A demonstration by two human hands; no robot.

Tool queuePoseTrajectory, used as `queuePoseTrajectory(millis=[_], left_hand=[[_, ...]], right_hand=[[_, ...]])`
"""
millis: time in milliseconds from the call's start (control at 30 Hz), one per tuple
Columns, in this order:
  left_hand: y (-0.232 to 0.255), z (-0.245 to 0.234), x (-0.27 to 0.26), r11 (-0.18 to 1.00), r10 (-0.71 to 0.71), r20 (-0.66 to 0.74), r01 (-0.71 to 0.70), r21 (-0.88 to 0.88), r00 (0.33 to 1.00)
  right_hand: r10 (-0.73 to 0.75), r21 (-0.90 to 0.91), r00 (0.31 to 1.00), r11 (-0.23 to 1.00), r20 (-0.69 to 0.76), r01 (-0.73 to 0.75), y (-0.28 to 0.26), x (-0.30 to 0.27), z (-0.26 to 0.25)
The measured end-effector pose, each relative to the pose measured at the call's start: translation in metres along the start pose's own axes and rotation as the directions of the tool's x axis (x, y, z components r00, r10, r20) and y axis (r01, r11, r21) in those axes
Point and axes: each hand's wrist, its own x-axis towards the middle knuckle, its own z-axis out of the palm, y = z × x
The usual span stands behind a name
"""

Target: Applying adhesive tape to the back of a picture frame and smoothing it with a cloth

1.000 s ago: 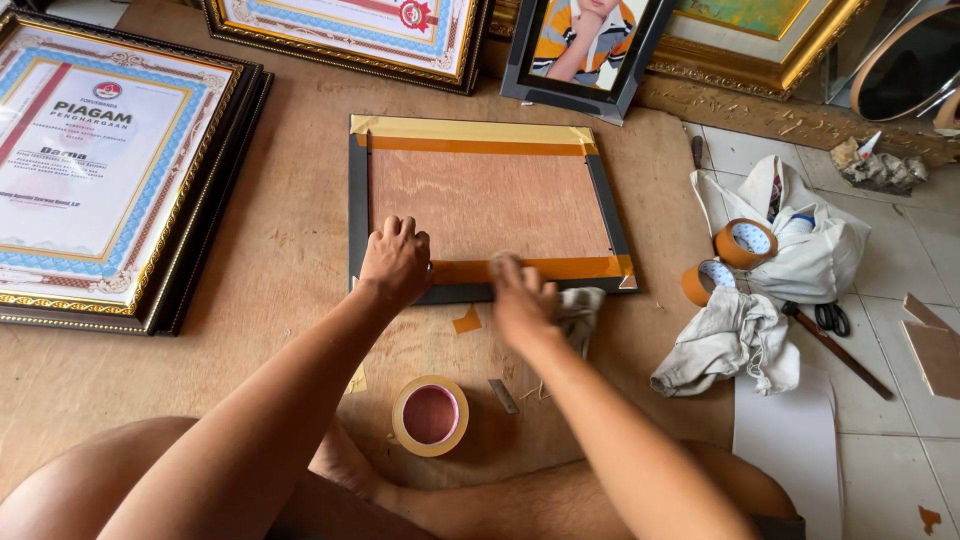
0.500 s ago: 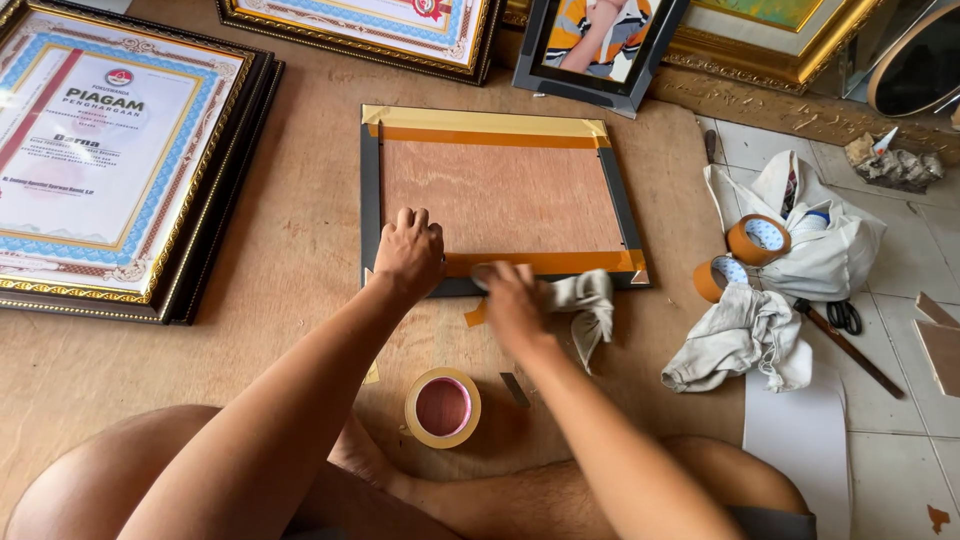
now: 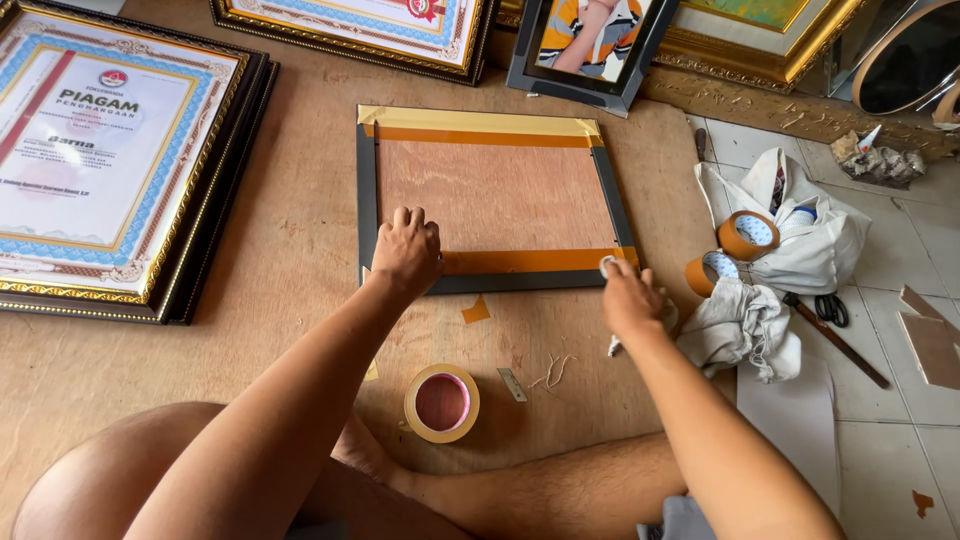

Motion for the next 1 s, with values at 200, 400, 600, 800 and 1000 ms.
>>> queuePoseTrajectory(millis=[200,400,600,800,1000], left_hand=[[-0.001,-0.001,-0.001,1.000,0.001,-0.004,-0.001,-0.008,1.000],[-0.004,0.005,0.002,0.999,0.027,0.003,-0.027,-0.017,1.000],[-0.009,0.004,0.000,0.997,0.066,-0.023,-0.066,-0.031,0.998],[-0.040,-0.051,-0.012,0.985,0.121,0.164,-0.097,-0.143,0.979],[-0.113,-0.077,-0.021,0.990,0.119,0.286,-0.136,0.038,0.951]], right_hand=[[-0.026,0.183,0.994,0.982,-0.102,0.045,-0.056,0.001,0.015],[-0.327,0.098,0.945,0.940,-0.004,0.325,-0.204,-0.086,-0.049],[-0.386,0.045,0.915,0.923,0.115,0.383,-0.221,-0.095,-0.066],[-0.351,0.002,0.922,0.934,0.165,0.356,-0.226,-0.096,-0.062],[-0.340,-0.058,0.923,0.933,0.179,0.355,-0.224,-0.092,-0.055]])
